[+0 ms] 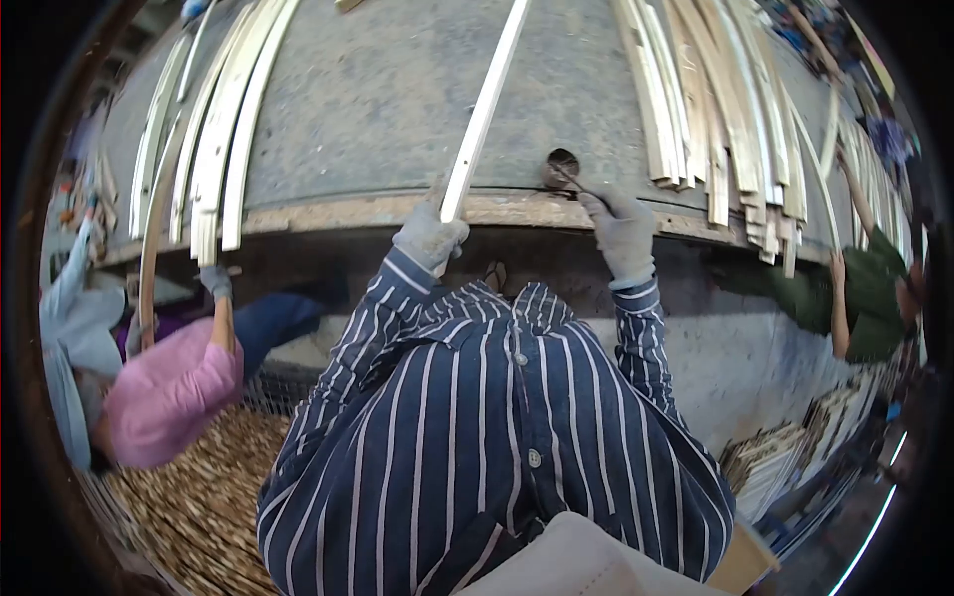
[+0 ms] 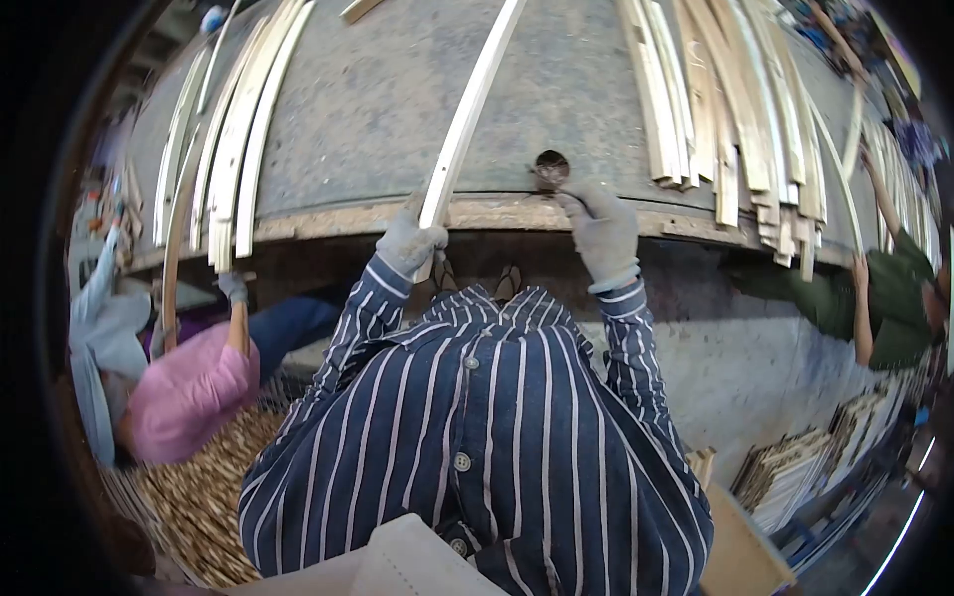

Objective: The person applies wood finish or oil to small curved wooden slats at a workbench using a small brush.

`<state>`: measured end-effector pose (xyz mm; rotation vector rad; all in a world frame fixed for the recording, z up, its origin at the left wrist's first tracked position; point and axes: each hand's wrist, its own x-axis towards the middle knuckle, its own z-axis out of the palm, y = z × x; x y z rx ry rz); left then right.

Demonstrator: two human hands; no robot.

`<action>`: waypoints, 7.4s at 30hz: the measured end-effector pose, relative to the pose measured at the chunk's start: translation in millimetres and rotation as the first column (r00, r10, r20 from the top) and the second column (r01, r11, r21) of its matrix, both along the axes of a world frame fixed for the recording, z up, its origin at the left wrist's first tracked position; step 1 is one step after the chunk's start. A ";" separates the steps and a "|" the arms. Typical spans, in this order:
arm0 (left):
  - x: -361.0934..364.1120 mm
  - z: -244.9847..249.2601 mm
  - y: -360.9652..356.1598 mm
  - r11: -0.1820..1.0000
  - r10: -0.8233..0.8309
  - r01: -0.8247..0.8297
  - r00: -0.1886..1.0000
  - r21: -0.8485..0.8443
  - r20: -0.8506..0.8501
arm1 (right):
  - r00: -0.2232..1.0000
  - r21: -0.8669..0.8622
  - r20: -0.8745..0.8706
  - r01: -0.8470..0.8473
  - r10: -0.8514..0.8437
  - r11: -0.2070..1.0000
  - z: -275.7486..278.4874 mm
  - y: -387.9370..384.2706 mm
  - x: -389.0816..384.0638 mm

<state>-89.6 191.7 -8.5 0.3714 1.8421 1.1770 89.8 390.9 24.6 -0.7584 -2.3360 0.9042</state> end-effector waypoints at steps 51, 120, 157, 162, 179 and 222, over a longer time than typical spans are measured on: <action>18.5 22.2 45.9 0.765 -0.587 -0.163 0.223 0.623 0.778 | 0.852 -0.416 -0.163 0.398 -0.497 0.818 5.0 -1.1 28.3; 17.1 -78.8 119.1 0.953 0.186 -0.234 0.953 0.191 0.238 | 0.570 0.187 0.821 -0.339 0.043 0.922 -11.3 61.0 -78.9; -14.8 20.7 42.8 0.830 -0.058 -0.317 0.769 0.460 0.636 | 0.977 0.074 -0.150 -0.141 0.151 0.987 -12.6 -29.8 -65.0; -17.1 15.5 44.7 0.800 -0.135 -0.305 0.747 0.517 0.651 | 0.999 0.450 0.011 -0.046 0.046 0.892 -14.0 -39.4 -62.0; -21.2 26.0 41.7 0.968 -0.045 -0.017 0.971 0.252 0.236 | 0.987 0.324 -0.053 -0.124 0.149 0.938 7.6 -28.0 -58.6; -16.7 24.5 24.5 0.780 -0.005 -0.332 0.845 0.531 0.535 | 0.977 0.232 -0.166 -0.094 0.135 0.968 -1.9 -48.0 -66.1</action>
